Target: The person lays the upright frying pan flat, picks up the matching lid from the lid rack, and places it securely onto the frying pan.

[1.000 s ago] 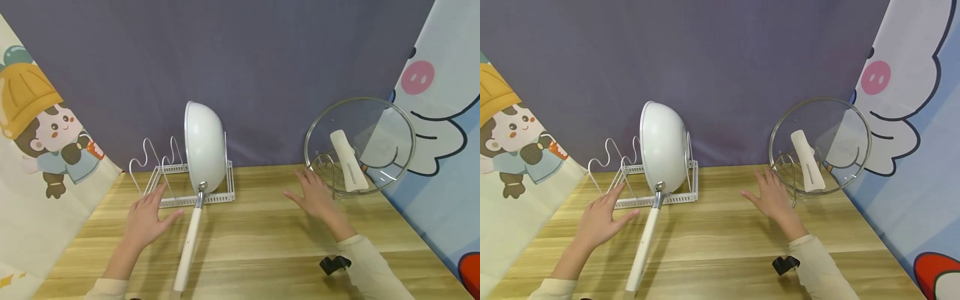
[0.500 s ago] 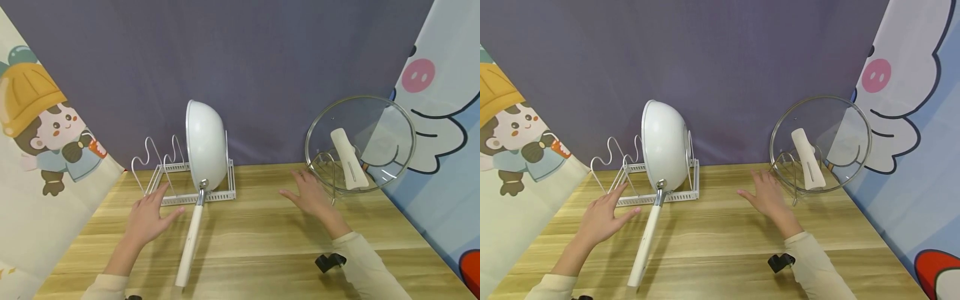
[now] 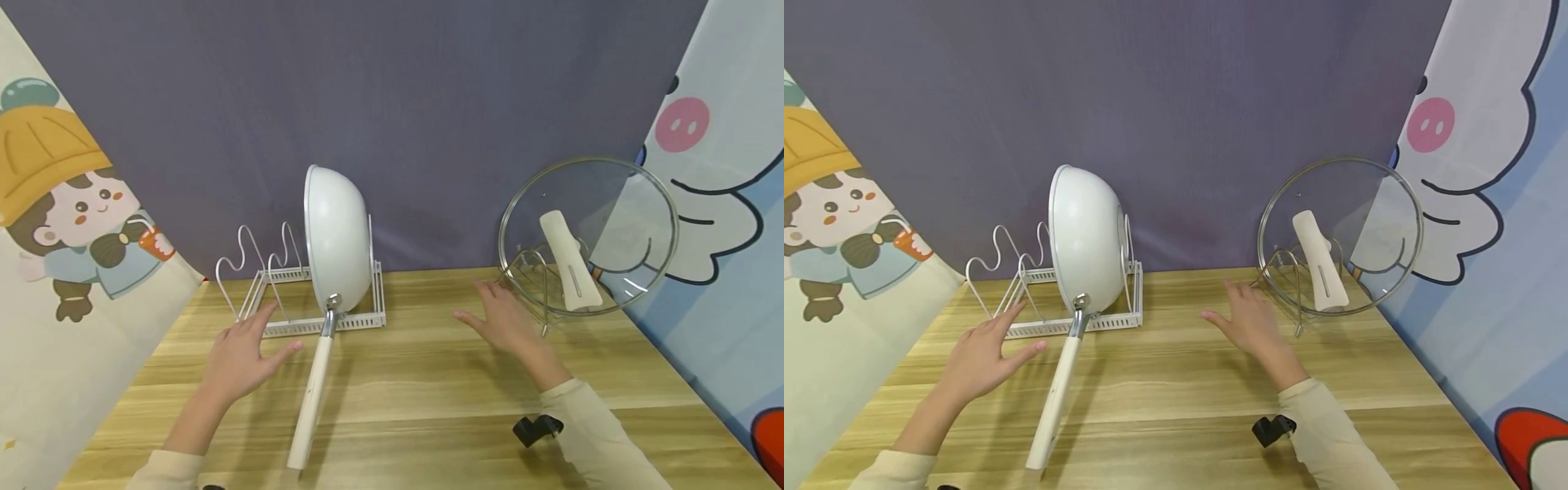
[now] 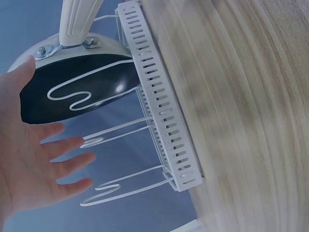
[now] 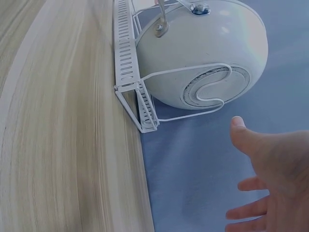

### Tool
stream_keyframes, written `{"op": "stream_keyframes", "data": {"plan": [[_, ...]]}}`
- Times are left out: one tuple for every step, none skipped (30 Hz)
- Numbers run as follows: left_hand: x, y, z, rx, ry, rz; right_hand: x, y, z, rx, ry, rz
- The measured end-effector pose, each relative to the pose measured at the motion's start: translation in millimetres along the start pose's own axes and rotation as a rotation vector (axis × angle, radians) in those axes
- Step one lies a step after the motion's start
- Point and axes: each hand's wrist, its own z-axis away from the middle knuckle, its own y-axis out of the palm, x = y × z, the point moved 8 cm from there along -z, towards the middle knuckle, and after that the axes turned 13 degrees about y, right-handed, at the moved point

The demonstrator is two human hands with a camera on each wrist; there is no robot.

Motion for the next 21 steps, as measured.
{"op": "stream_keyframes", "data": {"plan": [[0.0, -0.2, -0.7, 0.003, 0.003, 0.002, 0.5, 0.0, -0.4, -0.002, -0.001, -0.002], [0.1, -0.3, -1.4, 0.007, 0.004, 0.005, 1.1, -0.2, -0.7, -0.005, -0.003, -0.001], [0.2, -0.2, -2.1, 0.014, 0.005, 0.008, 1.9, -0.5, -1.0, -0.009, -0.005, -0.002], [0.1, -0.2, -2.9, 0.02, 0.006, 0.012, 2.6, -0.8, -1.1, -0.014, -0.008, -0.003], [-0.1, -0.1, -3.6, 0.025, 0.008, 0.02, 3.2, -1.2, -1.2, -0.019, -0.01, -0.002], [-0.4, -0.1, -4.3, 0.028, 0.012, 0.027, 3.8, -1.5, -1.1, -0.022, -0.013, 0.0], [-0.6, 0.1, -4.8, 0.032, 0.014, 0.034, 4.1, -1.9, -1.1, -0.022, -0.012, -0.001], [-0.8, 0.3, -5.2, 0.035, 0.016, 0.042, 4.9, -2.1, -0.9, -0.023, -0.014, 0.001], [-1.1, 0.7, -5.6, 0.037, 0.019, 0.049, 5.4, -2.1, -0.9, -0.023, -0.016, 0.001], [-1.4, 1.0, -5.9, 0.038, 0.021, 0.06, 5.8, -2.2, -0.8, -0.022, -0.018, 0.003], [-1.6, 1.5, -6.1, 0.039, 0.024, 0.068, 6.2, -2.1, -0.9, -0.022, -0.019, 0.005], [-1.8, 2.1, -6.3, 0.041, 0.027, 0.075, 6.4, -1.9, -1.0, -0.022, -0.019, 0.007], [-2.0, 2.7, -6.5, 0.043, 0.029, 0.081, 6.5, -1.6, -1.3, -0.021, -0.018, 0.004], [-2.1, 3.4, -6.6, 0.044, 0.03, 0.087, 6.5, -1.1, -1.5, -0.02, -0.017, 0.005], [-2.2, 4.0, -6.8, 0.044, 0.032, 0.094, 6.2, -0.7, -1.9, -0.018, -0.015, 0.005], [-2.2, 4.6, -6.8, 0.045, 0.034, 0.1, 6.3, 0.0, -2.2, -0.017, -0.014, 0.008], [-2.5, 5.3, -6.8, 0.045, 0.038, 0.108, 6.5, 0.6, -2.5, -0.015, -0.013, 0.01], [-2.7, 5.8, -6.7, 0.043, 0.04, 0.114, 6.8, 1.1, -2.8, -0.014, -0.013, 0.013], [-2.7, 6.5, -6.5, 0.043, 0.04, 0.12, 7.2, 1.7, -3.1, -0.014, -0.014, 0.017], [-2.6, 7.4, -6.3, 0.043, 0.04, 0.128, 7.6, 2.2, -3.4, -0.014, -0.015, 0.023], [-2.5, 8.3, -6.1, 0.044, 0.04, 0.136, 8.0, 2.6, -3.7, -0.015, -0.015, 0.027]]}}
